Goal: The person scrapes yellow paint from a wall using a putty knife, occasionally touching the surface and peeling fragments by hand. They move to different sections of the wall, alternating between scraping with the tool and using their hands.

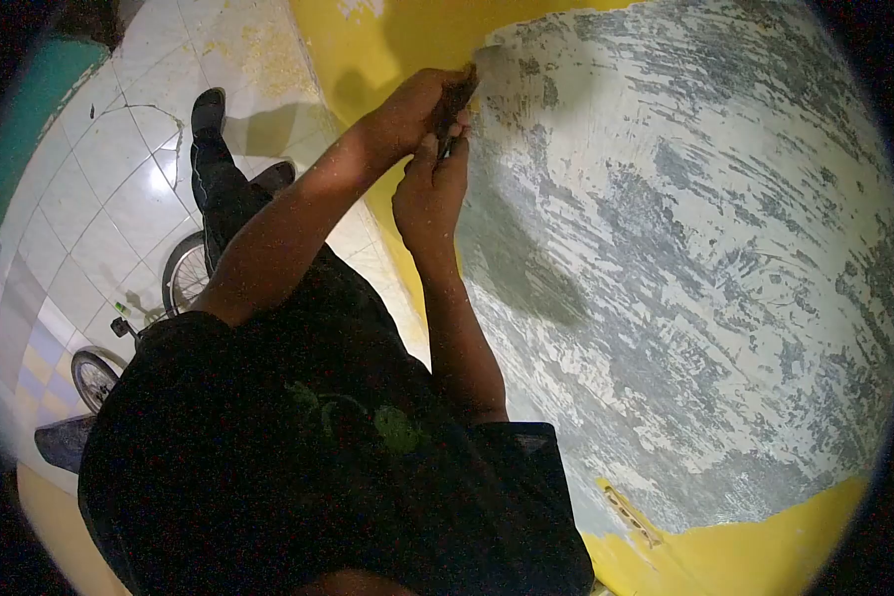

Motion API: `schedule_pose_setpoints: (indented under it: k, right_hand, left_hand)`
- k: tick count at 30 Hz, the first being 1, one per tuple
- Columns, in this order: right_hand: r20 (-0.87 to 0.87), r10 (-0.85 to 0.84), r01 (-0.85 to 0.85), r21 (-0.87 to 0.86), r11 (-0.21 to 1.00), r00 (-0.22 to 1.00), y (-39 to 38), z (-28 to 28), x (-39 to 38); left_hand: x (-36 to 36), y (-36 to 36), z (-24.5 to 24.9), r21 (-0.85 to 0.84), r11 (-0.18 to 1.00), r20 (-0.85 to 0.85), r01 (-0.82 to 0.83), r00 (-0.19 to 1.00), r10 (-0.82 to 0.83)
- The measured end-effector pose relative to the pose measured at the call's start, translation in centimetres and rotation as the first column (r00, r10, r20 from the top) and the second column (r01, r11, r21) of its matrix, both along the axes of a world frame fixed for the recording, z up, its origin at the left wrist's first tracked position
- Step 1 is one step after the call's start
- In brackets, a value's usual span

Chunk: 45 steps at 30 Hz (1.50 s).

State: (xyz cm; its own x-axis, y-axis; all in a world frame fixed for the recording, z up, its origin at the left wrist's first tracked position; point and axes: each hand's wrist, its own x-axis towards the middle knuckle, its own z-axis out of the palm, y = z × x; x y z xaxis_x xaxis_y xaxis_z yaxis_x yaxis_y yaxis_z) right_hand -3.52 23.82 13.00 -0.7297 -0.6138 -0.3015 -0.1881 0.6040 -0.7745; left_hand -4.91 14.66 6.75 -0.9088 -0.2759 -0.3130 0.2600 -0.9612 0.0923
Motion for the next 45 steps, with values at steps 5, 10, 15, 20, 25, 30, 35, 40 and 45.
schedule_pose_setpoints:
  k: [5, 10, 15, 20, 25, 30, 35, 40, 45]
  right_hand:
    - [0.063, -0.068, 0.066, 0.031, 0.997, 0.996, -0.6, 0.8, 0.9]
    - [0.136, -0.125, 0.126, 0.001, 0.992, 0.983, -0.7, 0.5, 0.9]
    - [0.075, -0.083, 0.085, -0.024, 0.996, 0.994, -0.7, -0.4, 0.1]
    - [0.111, -0.139, 0.149, -0.092, 0.985, 0.984, -0.5, -0.6, 1.1]
    - [0.113, -0.129, 0.134, -0.040, 0.990, 0.985, -1.4, -0.3, 0.0]
    - [0.094, -0.134, 0.131, 0.031, 0.991, 0.987, -1.2, -0.4, 1.0]
    - [0.053, -0.076, 0.078, -0.054, 0.995, 0.996, -1.6, -1.2, 0.0]
    - [0.103, -0.094, 0.100, -0.061, 0.993, 0.990, -0.7, -1.9, 0.6]
    - [0.215, -0.182, 0.179, 0.033, 0.983, 0.960, -1.9, 0.0, 1.1]
  left_hand:
    - [0.4, -0.4, -0.2, -0.111, 0.994, -0.120, -0.006, 0.993, -0.007]
    - [0.7, -0.7, 0.4, -0.063, 0.998, -0.081, 0.023, 0.996, -0.028]
    - [0.1, -1.0, -0.2, -0.044, 0.999, -0.091, 0.018, 0.996, -0.022]
    - [0.5, -0.7, 0.8, -0.005, 0.996, -0.006, 0.087, 0.996, -0.087]
    - [-0.1, -1.4, 0.4, 0.008, 1.000, -0.048, 0.012, 0.999, -0.011]
    - [-0.1, -0.9, -0.3, -0.127, 0.992, -0.058, 0.010, 0.998, -0.017]
    - [-0.1, -2.0, 0.3, 0.091, 0.993, -0.047, 0.081, 0.996, -0.077]
    - [0.1, -0.8, -0.6, 0.000, 0.999, -0.027, 0.049, 0.998, -0.049]
    - [-0.2, -1.5, -1.6, 0.040, 0.995, -0.024, 0.086, 0.996, -0.086]
